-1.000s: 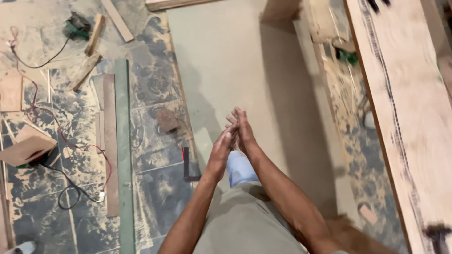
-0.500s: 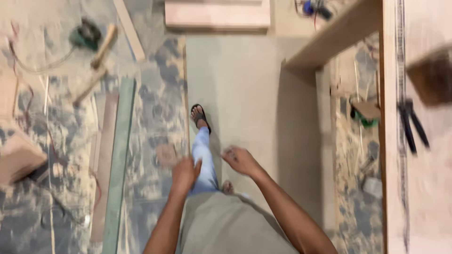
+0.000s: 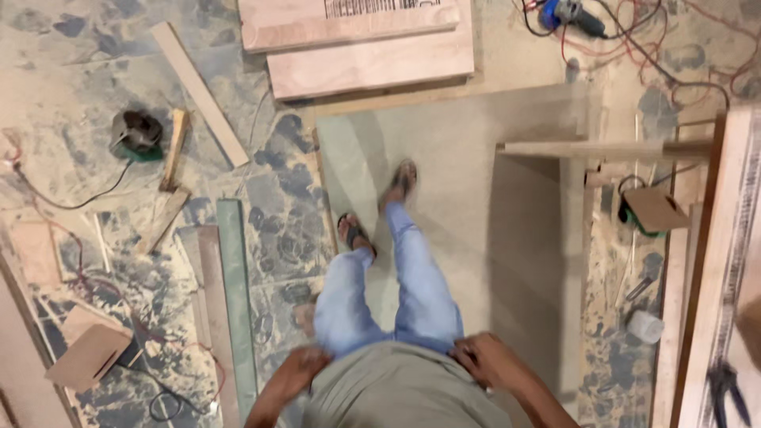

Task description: The person assembles a wooden structure by positioning and aligning wooden planks and a white strip. They use a hammer to secure the pieces together and adjust the alignment of the components.

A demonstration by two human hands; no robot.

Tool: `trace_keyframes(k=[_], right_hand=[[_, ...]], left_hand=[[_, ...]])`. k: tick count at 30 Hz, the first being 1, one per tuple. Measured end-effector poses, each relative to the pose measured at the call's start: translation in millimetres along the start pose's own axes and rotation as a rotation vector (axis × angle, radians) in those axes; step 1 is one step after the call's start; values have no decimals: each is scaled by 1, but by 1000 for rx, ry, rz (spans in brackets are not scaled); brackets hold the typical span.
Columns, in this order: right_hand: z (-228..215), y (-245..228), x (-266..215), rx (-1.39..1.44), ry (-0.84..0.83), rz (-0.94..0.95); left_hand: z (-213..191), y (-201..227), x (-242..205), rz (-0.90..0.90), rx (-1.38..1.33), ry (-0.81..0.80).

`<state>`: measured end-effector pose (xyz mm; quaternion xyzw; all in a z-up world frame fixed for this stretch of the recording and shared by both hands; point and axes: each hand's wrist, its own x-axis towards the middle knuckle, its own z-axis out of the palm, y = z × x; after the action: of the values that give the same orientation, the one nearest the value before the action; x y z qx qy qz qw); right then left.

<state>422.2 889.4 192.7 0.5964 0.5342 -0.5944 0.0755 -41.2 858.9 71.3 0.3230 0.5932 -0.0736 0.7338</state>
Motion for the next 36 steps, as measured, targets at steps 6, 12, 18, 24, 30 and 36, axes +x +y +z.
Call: trace_keyframes(k=[6, 12, 18, 24, 30, 36], right_hand=[[-147, -27, 254, 86, 218, -117], [-315, 13, 682, -262, 425, -186], [-418, 46, 944, -610, 455, -77], [-463, 99, 1020, -1180, 543, -198], [-487, 49, 962, -1174, 255, -100], [-491, -126, 790, -998, 172, -248]], left_hand=[[-74, 186, 136, 785, 846, 321], [-139, 436, 373, 803, 360, 497], [-188, 519, 463, 637, 684, 432], [-225, 505, 485, 671, 690, 678], [-217, 488, 496, 543, 721, 619], [-207, 500, 486, 688, 286, 568]])
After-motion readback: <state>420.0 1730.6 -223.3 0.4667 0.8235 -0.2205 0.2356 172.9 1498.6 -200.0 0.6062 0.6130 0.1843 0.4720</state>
